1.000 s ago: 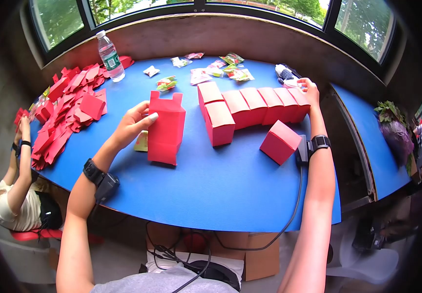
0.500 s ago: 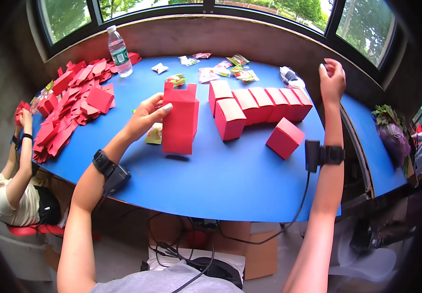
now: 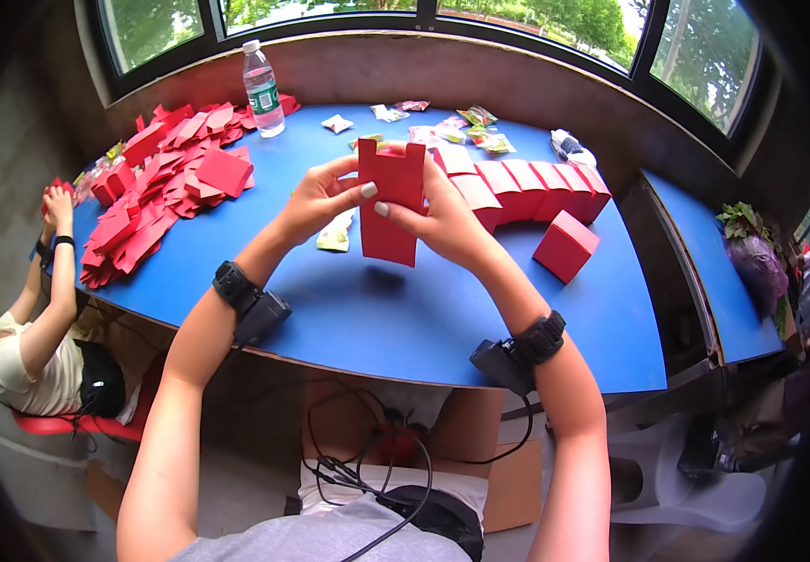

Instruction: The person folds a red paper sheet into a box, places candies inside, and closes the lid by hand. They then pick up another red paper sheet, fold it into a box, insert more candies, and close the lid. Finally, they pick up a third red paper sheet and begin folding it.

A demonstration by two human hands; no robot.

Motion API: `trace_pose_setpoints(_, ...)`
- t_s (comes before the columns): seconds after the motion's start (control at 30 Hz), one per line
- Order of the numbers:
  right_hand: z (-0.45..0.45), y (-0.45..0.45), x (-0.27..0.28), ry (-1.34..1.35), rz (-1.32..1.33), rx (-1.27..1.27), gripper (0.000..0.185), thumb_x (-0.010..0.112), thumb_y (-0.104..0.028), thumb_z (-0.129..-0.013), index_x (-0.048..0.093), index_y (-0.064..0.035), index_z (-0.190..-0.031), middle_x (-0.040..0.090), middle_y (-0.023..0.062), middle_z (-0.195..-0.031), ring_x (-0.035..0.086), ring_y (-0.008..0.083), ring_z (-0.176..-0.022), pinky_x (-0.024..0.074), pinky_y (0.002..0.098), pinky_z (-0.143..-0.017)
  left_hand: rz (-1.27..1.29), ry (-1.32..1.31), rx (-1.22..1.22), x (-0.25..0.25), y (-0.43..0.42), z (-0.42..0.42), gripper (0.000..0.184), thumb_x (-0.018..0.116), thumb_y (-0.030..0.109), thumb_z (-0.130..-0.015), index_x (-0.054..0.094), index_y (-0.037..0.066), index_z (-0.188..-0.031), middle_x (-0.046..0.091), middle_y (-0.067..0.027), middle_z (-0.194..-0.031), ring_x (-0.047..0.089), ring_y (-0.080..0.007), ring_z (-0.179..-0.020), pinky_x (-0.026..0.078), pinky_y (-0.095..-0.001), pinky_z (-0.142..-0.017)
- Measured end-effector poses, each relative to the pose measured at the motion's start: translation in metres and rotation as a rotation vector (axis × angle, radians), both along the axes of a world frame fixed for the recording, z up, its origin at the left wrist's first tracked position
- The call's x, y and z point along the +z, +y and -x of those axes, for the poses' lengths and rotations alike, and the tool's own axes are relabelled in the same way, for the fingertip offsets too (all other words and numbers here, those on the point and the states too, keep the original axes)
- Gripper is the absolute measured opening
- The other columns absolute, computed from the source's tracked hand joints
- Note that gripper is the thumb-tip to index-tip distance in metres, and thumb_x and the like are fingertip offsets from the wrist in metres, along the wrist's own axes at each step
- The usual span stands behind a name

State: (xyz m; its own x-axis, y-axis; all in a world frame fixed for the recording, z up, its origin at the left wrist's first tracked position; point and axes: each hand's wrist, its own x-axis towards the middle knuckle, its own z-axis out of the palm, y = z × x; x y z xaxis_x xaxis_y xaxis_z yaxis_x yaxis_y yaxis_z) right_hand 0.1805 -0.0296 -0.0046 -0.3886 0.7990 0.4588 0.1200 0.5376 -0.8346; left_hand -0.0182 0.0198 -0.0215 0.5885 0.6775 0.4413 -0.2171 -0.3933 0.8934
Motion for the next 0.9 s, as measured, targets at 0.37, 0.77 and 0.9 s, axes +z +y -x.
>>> trace_pose_setpoints(0.37,-0.013,0.002,-0.019,-0.114,-0.447,-0.248,0.066,0.078,-0.013,-0.071,0.038,-0.0096,-0.124,0.052,0.0132,-0.116,0.058,0.0243,-0.104,0.0518,0.0369,-0.084,-0.257,0.152,0.101,-0.006,0.001,-0.002,0.051,0.072,0.013,-0.081,0.05,0.003,-0.126,0.057,-0.0103,-0.121,0.054,-0.0224,-0.114,0.046,-0.0392,-0.096)
trace_pose_setpoints(0.77,-0.022,-0.001,-0.011,0.037,-0.183,-0.246,0.039,0.075,-0.025,-0.078,0.052,-0.0039,-0.102,0.055,0.0109,-0.103,0.06,0.0192,-0.095,0.0552,0.0334,-0.08,-0.091,0.133,0.072,-0.002,-0.006,-0.004,0.045,0.069,0.01,-0.082,0.053,0.0,-0.122,0.061,-0.0101,-0.115,0.056,-0.0215,-0.11,0.048,-0.0351,-0.092)
trace_pose_setpoints(0.9,-0.023,0.002,-0.015,-0.006,-0.283,-0.348,0.037,0.074,-0.024,-0.078,0.053,-0.004,-0.1,0.058,0.0078,-0.099,0.061,0.0168,-0.094,0.0549,0.0334,-0.08,-0.085,0.14,0.008,-0.001,-0.006,-0.003,0.039,0.066,0.019,-0.086,0.055,0.002,-0.12,0.062,-0.0091,-0.113,0.058,-0.0178,-0.106,0.048,-0.0332,-0.089)
